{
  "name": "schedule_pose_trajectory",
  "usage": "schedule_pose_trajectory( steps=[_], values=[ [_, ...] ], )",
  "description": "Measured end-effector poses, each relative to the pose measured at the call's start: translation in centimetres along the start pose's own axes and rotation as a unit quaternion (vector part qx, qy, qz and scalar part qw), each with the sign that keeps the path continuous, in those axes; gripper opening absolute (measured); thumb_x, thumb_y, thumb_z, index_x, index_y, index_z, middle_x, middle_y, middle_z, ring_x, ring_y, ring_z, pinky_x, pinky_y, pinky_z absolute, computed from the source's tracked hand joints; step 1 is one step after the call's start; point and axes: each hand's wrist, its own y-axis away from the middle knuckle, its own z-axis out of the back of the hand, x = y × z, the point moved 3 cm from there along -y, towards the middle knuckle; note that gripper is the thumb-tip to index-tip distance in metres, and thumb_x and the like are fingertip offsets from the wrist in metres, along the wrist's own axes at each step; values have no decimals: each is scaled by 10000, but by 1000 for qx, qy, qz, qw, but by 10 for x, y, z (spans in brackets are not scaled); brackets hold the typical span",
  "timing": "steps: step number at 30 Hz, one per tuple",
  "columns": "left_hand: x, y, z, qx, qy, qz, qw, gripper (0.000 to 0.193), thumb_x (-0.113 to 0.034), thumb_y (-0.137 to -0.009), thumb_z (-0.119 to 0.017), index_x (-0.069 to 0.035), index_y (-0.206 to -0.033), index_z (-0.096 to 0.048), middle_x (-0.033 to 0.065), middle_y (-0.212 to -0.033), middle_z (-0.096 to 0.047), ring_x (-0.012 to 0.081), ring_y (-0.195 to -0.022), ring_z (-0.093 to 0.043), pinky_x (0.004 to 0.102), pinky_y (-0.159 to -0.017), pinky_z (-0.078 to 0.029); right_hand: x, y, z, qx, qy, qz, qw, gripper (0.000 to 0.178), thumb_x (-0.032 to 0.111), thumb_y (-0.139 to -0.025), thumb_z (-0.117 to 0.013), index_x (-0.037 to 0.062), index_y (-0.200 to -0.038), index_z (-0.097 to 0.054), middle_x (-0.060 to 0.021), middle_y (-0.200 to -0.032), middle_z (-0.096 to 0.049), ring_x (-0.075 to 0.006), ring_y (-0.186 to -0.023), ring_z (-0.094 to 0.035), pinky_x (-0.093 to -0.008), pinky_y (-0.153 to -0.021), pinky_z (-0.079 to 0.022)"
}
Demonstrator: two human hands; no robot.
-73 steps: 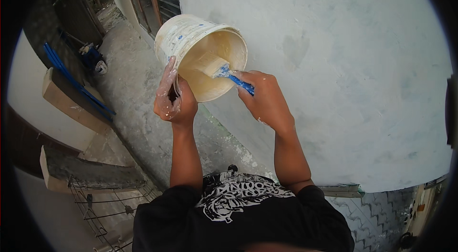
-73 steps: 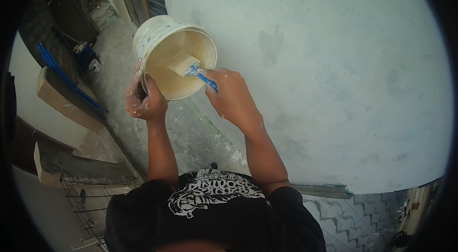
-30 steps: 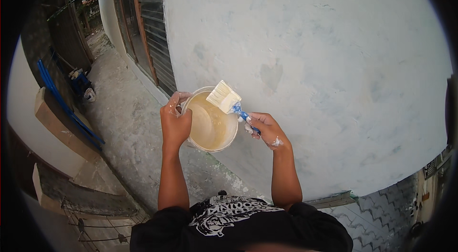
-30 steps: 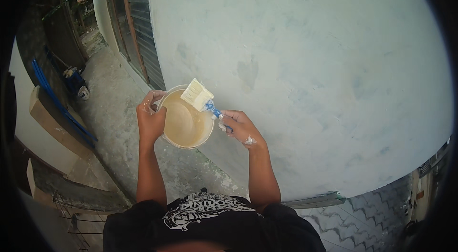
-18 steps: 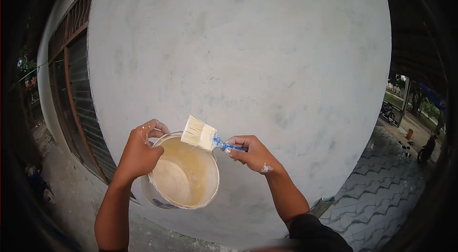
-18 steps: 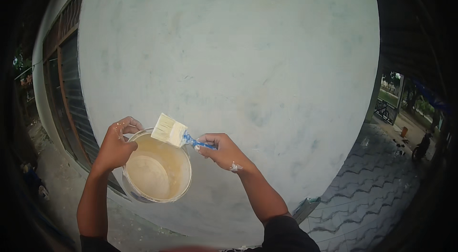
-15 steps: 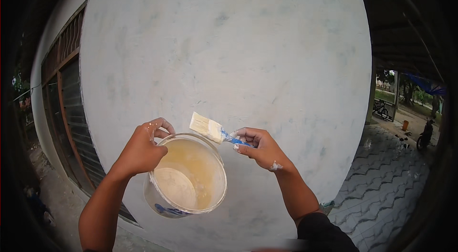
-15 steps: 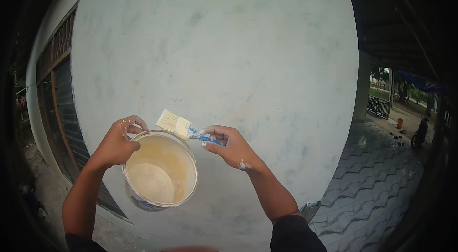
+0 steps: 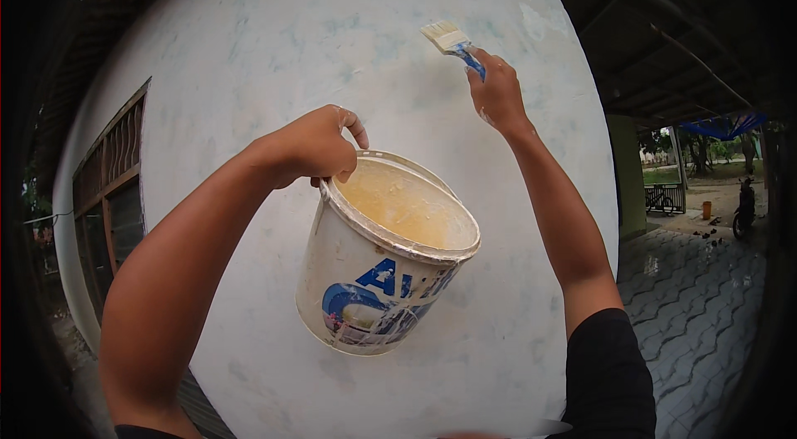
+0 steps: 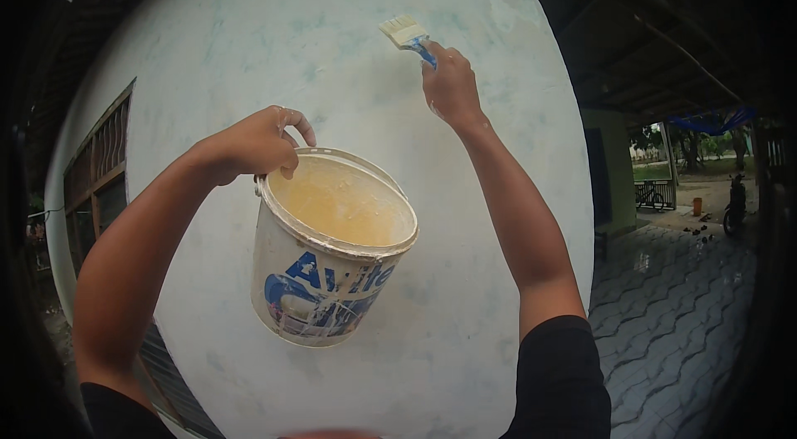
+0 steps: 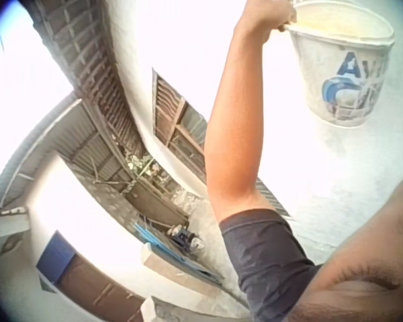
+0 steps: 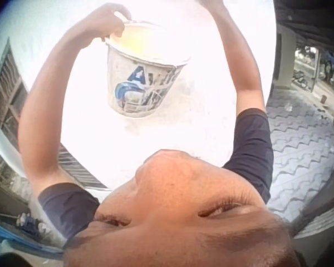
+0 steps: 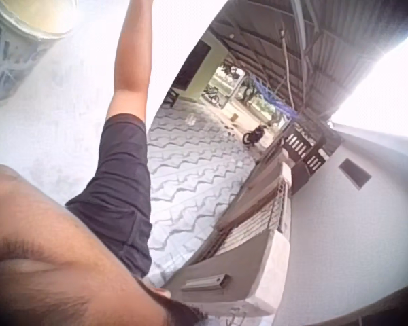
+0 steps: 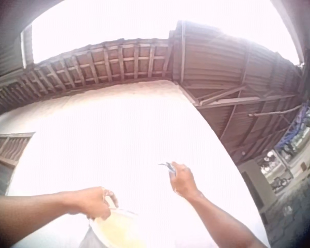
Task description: Painting an exterior wall using a brush and a bucket of paint.
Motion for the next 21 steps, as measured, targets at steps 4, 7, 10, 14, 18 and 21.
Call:
schedule_pose_trajectory(
  steps=[4, 7, 10, 14, 18, 21],
  values=[
    [-13, -6, -4, 0, 17, -11, 1000, 472, 77, -612, -583, 57, -1080, -636, 125, -720, -599, 204, -587, -569, 325, -471, -421, -12, -61, -40, -48, 66, -11, 997, 362, 117, -979, -609, 38, -1331, -634, -235, -1051, -675, -414, -987, -681, -494, -863, -554],
    [-20, -9, -6, -5, 6, -5, 1000, 460, 79, -611, -600, 55, -1068, -644, 130, -733, -607, 209, -595, -582, 327, -472, -433, -13, -89, -66, -33, 84, -13, 996, 284, 104, -974, -590, 27, -1235, -671, -237, -1068, -670, -421, -1014, -695, -506, -855, -577],
    [-27, -8, -7, 23, -34, 17, 999, 501, 38, -667, -604, 40, -1166, -650, 127, -798, -683, 185, -686, -631, 313, -561, -482, -10, -93, -66, 36, 173, -3, 984, 214, 73, -955, -584, 14, -1109, -720, -219, -1077, -693, -402, -1002, -721, -494, -835, -595],
    [-29, 7, 0, 1, -52, 40, 998, 507, 52, -652, -603, 54, -1157, -649, 139, -816, -697, 189, -673, -638, 310, -547, -485, 48, -82, -19, 159, 246, -28, 956, 186, 26, -893, -603, 20, -995, -758, -189, -1057, -742, -364, -994, -750, -455, -802, -616],
    [-33, 4, -3, -6, -64, 36, 997, 491, 61, -648, -602, 59, -1135, -653, 147, -828, -706, 188, -664, -642, 308, -525, -480, 50, -102, 2, 160, 274, -50, 947, 194, 17, -861, -624, 37, -991, -767, -164, -1043, -765, -343, -998, -758, -435, -791, -620],
    [-36, 0, -8, -19, -59, 30, 998, 464, 66, -656, -596, 60, -1116, -658, 147, -816, -705, 187, -642, -638, 313, -518, -478, 35, -133, -12, 92, 275, 1, 957, 202, 29, -869, -625, 54, -1005, -772, -153, -1065, -767, -335, -991, -761, -431, -789, -619]
  ],
)
